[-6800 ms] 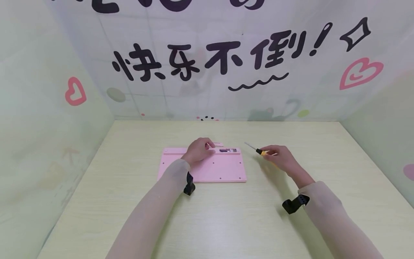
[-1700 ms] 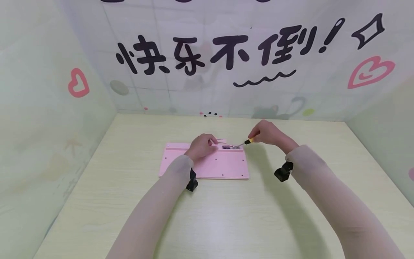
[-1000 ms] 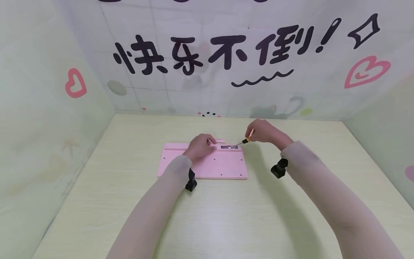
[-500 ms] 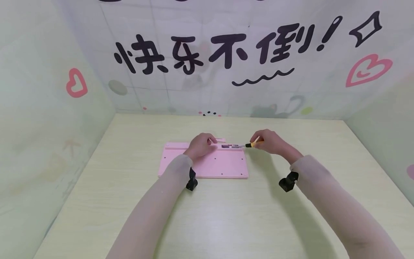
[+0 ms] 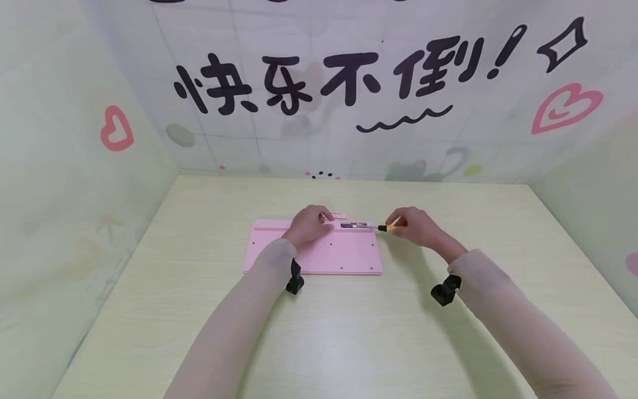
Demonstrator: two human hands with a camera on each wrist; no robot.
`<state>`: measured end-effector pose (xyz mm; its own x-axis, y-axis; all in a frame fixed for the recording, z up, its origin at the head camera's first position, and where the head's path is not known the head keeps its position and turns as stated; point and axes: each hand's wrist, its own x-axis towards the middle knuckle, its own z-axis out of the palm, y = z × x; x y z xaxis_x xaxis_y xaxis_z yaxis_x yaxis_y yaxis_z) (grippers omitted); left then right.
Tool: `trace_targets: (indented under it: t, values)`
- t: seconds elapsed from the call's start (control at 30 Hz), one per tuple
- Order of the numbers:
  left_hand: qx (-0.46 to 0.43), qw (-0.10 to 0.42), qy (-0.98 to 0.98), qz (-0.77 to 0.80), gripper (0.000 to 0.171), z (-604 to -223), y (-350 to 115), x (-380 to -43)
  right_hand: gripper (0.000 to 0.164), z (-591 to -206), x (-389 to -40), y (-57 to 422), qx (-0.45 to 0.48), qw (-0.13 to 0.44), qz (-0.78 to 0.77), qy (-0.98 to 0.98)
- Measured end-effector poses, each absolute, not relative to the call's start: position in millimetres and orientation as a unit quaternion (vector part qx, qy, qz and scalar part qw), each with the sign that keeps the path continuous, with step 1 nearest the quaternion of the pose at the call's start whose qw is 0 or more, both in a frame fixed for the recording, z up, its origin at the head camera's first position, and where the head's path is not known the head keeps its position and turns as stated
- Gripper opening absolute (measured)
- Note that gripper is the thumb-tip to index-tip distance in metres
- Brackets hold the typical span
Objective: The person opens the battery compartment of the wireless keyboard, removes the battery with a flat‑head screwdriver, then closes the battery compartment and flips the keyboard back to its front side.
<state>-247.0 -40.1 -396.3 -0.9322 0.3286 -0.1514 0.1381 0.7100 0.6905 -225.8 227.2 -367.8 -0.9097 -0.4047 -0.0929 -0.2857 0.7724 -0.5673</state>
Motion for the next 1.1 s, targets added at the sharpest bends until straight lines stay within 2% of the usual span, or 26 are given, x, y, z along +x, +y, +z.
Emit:
trace_targets:
  t: [0.13, 0.37, 0.6, 0.77, 1.1]
  values:
    - [0.135, 0.131, 0.915, 0.357, 0.017, -395, -39, -247, 0.016, -370, -223, 228, -0.178, 0.097, -0.289, 0.936]
    - [0.162, 0.137, 0.916, 0.34, 0.018, -392, -39, -248, 0.017, -372, -219, 228, -0.165, 0.122, -0.285, 0.936]
    - [0.195, 0.162, 0.927, 0.278, 0.019, -383, -36, -250, 0.016, -372, -212, 225, -0.162, 0.127, -0.281, 0.937]
    - [0.231, 0.189, 0.925, 0.237, 0.025, -375, -28, -252, 0.018, -372, -207, 224, -0.149, 0.132, -0.268, 0.943]
    - [0.291, 0.194, 0.914, 0.203, 0.04, -366, -7, -253, 0.019, -371, -201, 229, -0.136, 0.134, -0.276, 0.942]
